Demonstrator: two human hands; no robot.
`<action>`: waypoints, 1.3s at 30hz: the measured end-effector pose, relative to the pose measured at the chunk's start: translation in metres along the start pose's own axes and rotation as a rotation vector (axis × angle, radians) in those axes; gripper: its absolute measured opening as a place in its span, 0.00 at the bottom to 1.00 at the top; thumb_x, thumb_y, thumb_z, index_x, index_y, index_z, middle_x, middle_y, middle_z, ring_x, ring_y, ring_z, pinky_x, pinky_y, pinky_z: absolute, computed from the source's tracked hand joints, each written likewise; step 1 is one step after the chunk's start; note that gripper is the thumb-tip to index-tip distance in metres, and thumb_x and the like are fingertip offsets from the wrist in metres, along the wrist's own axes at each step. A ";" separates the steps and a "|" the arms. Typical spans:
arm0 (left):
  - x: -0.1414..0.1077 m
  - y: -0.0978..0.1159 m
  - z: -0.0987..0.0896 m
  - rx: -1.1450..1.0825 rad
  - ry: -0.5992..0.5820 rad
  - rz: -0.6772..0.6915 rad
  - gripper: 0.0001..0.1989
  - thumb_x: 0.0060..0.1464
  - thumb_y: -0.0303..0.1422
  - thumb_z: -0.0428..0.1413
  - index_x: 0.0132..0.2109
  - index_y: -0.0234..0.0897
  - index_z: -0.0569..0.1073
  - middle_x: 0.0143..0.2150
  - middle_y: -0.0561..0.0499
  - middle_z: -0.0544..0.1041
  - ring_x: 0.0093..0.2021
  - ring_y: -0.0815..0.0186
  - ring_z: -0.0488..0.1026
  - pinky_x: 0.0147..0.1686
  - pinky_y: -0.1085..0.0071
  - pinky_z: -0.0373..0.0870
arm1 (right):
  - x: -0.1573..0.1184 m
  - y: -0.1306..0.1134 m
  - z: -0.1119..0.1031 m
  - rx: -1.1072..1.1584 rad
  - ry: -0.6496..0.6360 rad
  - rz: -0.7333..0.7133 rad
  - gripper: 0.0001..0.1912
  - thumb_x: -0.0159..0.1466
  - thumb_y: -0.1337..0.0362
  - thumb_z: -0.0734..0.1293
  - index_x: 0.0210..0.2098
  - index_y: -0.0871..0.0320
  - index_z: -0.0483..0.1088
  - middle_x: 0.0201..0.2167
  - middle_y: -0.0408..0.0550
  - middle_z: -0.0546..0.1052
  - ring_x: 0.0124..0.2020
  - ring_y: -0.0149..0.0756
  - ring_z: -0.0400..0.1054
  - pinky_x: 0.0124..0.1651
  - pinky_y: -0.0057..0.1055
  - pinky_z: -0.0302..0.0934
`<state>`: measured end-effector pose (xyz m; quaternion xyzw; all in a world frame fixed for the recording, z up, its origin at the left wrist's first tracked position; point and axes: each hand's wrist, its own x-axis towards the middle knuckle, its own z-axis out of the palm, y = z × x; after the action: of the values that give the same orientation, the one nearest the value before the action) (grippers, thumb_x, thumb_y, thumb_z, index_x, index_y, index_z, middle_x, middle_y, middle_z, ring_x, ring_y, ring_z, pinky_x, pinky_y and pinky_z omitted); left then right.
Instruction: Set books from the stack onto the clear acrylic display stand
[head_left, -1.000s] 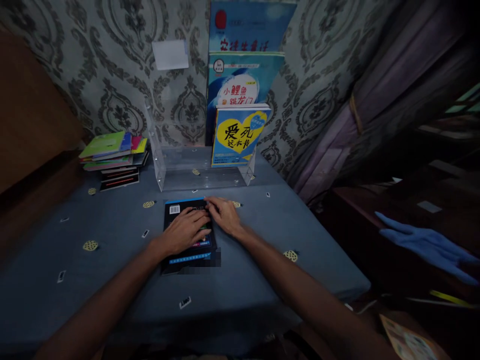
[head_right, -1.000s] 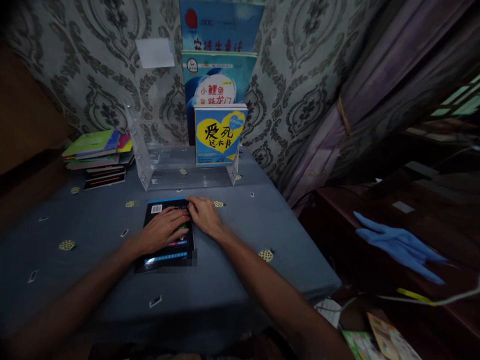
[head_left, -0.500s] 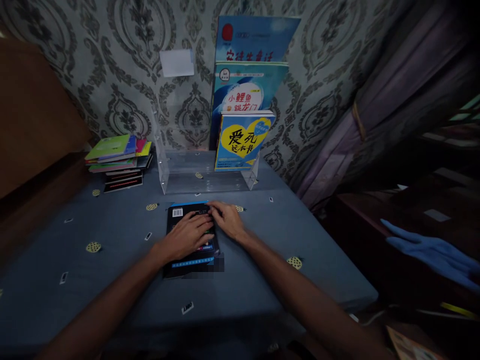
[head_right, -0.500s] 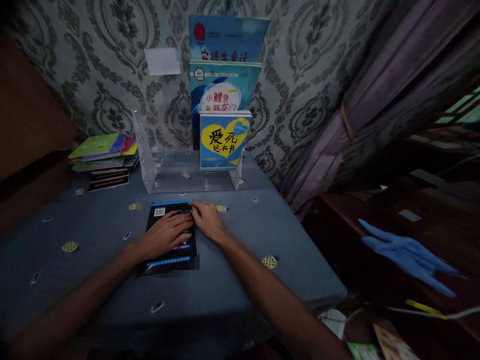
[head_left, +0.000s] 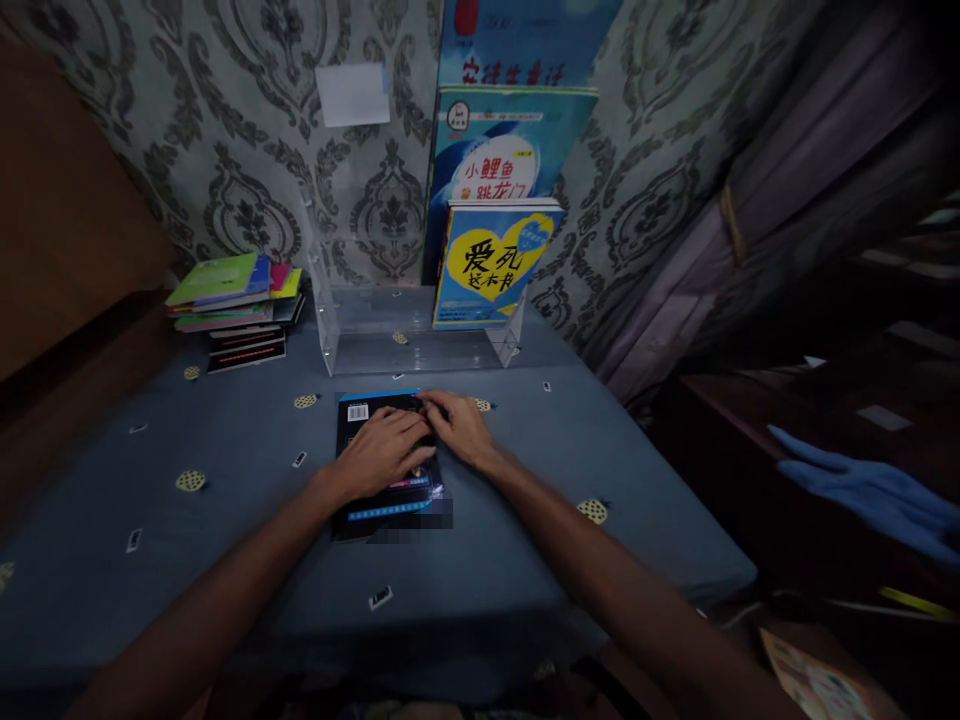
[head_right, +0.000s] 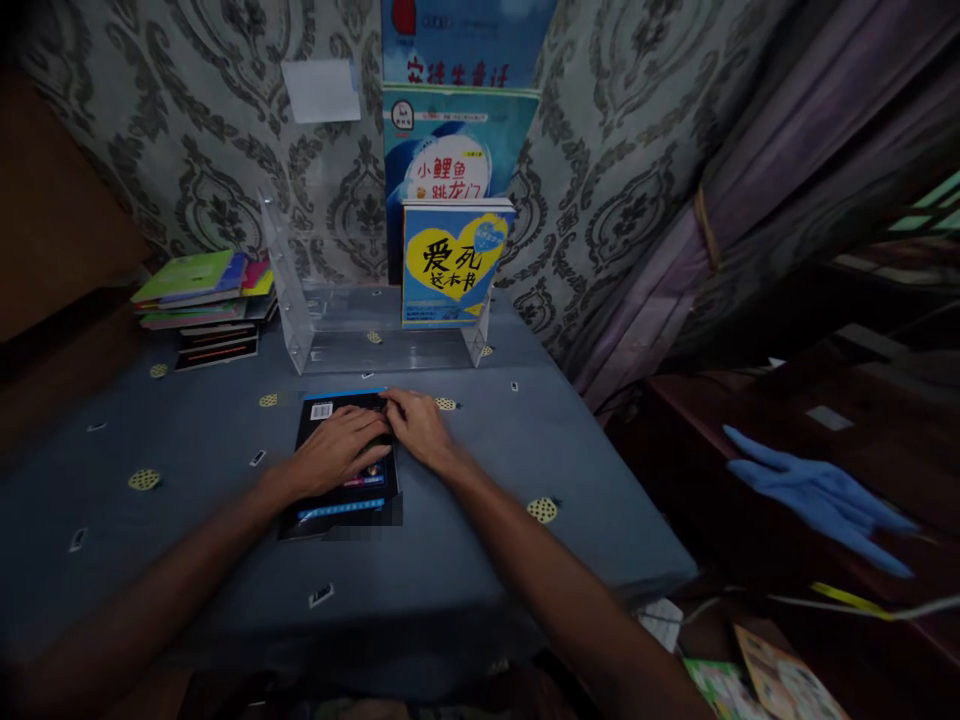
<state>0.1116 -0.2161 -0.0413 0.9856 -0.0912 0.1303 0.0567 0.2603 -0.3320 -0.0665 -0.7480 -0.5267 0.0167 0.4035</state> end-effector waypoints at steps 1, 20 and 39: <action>-0.001 0.000 0.000 -0.005 -0.002 -0.001 0.17 0.71 0.42 0.44 0.52 0.37 0.72 0.50 0.46 0.78 0.54 0.57 0.73 0.58 0.56 0.64 | 0.000 0.000 0.000 0.000 0.001 0.005 0.17 0.67 0.70 0.61 0.50 0.56 0.77 0.41 0.49 0.83 0.43 0.40 0.77 0.51 0.37 0.68; -0.011 0.004 0.002 0.023 -0.004 0.019 0.20 0.72 0.42 0.43 0.57 0.38 0.73 0.60 0.44 0.76 0.61 0.60 0.71 0.65 0.56 0.58 | -0.025 -0.005 -0.009 0.039 0.000 -0.034 0.17 0.68 0.70 0.61 0.51 0.56 0.76 0.41 0.50 0.83 0.43 0.40 0.77 0.49 0.38 0.69; -0.006 0.003 -0.002 -0.025 -0.026 0.011 0.17 0.71 0.41 0.44 0.53 0.38 0.73 0.52 0.46 0.77 0.56 0.58 0.72 0.61 0.57 0.63 | -0.023 -0.008 -0.010 0.012 -0.027 -0.035 0.17 0.69 0.68 0.60 0.52 0.56 0.76 0.41 0.51 0.82 0.43 0.41 0.76 0.50 0.38 0.68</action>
<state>0.1045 -0.2180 -0.0409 0.9860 -0.0990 0.1166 0.0669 0.2483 -0.3558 -0.0642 -0.7360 -0.5449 0.0229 0.4010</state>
